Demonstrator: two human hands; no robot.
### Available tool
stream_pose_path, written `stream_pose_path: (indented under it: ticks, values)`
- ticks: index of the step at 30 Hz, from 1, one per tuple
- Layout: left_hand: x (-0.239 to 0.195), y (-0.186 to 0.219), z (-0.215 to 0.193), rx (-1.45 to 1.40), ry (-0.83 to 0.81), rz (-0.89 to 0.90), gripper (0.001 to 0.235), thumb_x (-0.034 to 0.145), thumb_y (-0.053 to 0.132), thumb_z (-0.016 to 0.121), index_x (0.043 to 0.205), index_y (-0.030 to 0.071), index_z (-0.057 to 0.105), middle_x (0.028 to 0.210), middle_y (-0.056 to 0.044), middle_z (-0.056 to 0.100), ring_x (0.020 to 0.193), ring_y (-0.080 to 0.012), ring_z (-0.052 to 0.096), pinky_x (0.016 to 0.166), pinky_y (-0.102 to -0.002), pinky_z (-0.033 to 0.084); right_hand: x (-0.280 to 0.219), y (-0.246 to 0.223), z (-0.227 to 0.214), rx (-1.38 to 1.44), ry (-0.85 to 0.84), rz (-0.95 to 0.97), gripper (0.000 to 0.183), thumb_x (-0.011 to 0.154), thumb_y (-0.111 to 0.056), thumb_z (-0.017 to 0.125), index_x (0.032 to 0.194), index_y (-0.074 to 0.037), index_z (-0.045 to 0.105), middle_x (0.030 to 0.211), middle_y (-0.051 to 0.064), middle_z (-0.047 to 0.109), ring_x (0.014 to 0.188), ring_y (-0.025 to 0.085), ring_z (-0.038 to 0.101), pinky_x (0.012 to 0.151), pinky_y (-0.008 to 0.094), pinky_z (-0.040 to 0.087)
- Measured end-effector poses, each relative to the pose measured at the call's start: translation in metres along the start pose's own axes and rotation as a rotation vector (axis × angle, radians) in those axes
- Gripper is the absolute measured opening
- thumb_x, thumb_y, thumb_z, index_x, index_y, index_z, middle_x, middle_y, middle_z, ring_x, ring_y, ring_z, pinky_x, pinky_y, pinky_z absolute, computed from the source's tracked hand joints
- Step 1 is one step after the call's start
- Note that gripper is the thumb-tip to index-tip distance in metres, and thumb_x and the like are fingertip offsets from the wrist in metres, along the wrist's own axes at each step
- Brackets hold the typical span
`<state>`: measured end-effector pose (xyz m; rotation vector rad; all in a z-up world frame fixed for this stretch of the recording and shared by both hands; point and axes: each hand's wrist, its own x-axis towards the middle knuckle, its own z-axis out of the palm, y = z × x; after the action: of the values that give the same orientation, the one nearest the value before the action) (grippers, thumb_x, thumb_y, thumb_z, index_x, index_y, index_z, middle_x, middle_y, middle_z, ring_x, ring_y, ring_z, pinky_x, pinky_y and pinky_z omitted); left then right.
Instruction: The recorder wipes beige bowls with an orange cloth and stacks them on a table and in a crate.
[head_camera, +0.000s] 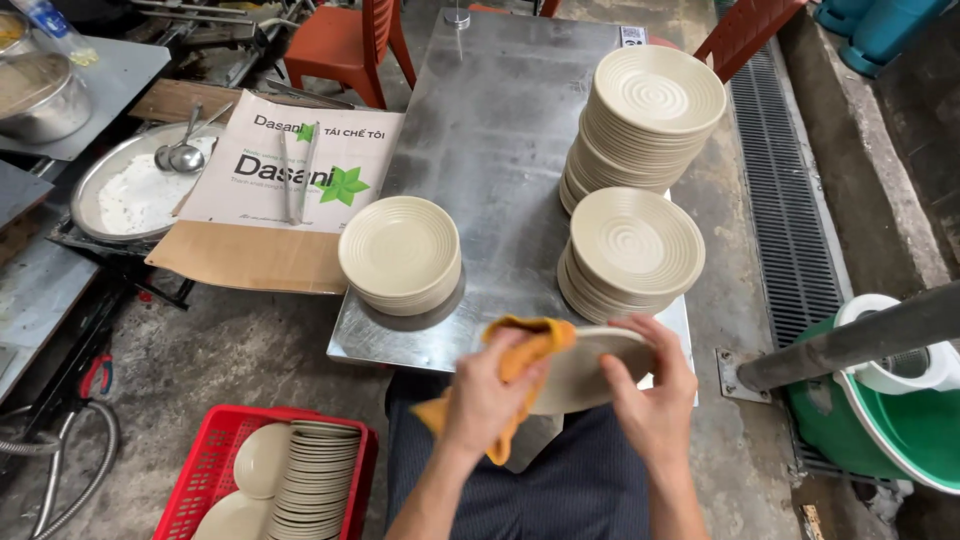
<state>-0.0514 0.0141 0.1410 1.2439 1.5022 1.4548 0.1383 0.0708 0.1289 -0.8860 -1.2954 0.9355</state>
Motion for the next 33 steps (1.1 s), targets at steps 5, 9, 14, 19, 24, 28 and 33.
stream_pose_path:
  ticks: [5,9,14,19,24,28,33]
  values:
    - [-0.032,-0.021,0.047,-0.029,0.124,0.174,0.026,0.093,0.015,0.074,0.114,0.003,0.064,0.091,-0.016,0.078,0.087,-0.0308,0.082,0.073,-0.037,0.063,0.006,0.04,-0.011,-0.359,0.237,0.085,0.014,0.1,-0.001,0.067,0.113,0.002,0.063,0.096,0.007,0.065,0.08,0.011,0.055,0.073,0.025,0.046]
    - [-0.053,-0.046,0.086,-0.019,0.299,0.313,0.036,0.09,0.007,0.074,0.122,-0.002,0.058,0.094,-0.02,0.073,0.089,-0.0387,0.077,0.072,-0.041,0.061,0.002,0.049,-0.002,0.123,0.337,0.006,0.016,0.113,-0.014,0.063,0.118,-0.001,0.055,0.106,0.001,0.064,0.092,0.006,0.057,0.084,0.022,0.049]
    - [-0.046,-0.043,0.067,0.185,0.191,0.469,0.036,0.086,0.004,0.078,0.116,0.0,0.06,0.097,-0.019,0.074,0.088,-0.0397,0.076,0.075,-0.042,0.061,-0.014,0.046,-0.02,0.178,0.297,0.329,0.023,0.109,-0.026,0.054,0.115,-0.003,0.054,0.105,0.003,0.063,0.092,0.008,0.06,0.078,0.028,0.054]
    - [-0.057,-0.034,0.078,0.169,0.0,0.599,0.041,0.084,0.013,0.085,0.111,0.0,0.058,0.091,-0.018,0.07,0.083,-0.0377,0.074,0.072,-0.044,0.059,-0.007,0.023,-0.024,-0.119,0.244,-0.259,0.048,0.106,-0.016,0.063,0.143,-0.003,0.036,0.123,0.008,0.051,0.109,0.017,0.054,0.095,0.035,0.052]
    - [-0.075,-0.044,0.092,0.094,-0.193,0.645,0.027,0.089,0.005,0.075,0.111,0.001,0.061,0.094,-0.02,0.068,0.09,-0.0404,0.071,0.085,-0.046,0.057,-0.004,0.032,-0.036,0.525,0.323,0.088,0.054,0.108,-0.019,0.063,0.156,-0.007,0.041,0.117,0.011,0.056,0.101,0.019,0.057,0.086,0.036,0.053]
    - [-0.065,-0.027,0.1,-0.16,-0.022,0.323,0.027,0.092,0.001,0.059,0.119,-0.004,0.061,0.102,-0.025,0.071,0.096,-0.0437,0.072,0.082,-0.045,0.058,-0.053,0.059,-0.037,0.854,-0.012,0.294,0.059,0.102,-0.021,0.066,0.154,-0.003,0.044,0.13,0.017,0.059,0.113,0.025,0.061,0.098,0.041,0.054]
    - [-0.041,-0.031,0.096,-0.169,-0.03,0.029,0.023,0.093,0.002,0.049,0.113,-0.001,0.062,0.088,-0.022,0.069,0.078,-0.04,0.072,0.069,-0.043,0.055,-0.128,0.153,-0.066,0.501,0.059,0.505,0.059,0.098,-0.019,0.062,0.152,-0.004,0.045,0.143,0.013,0.057,0.125,0.021,0.057,0.103,0.037,0.05]
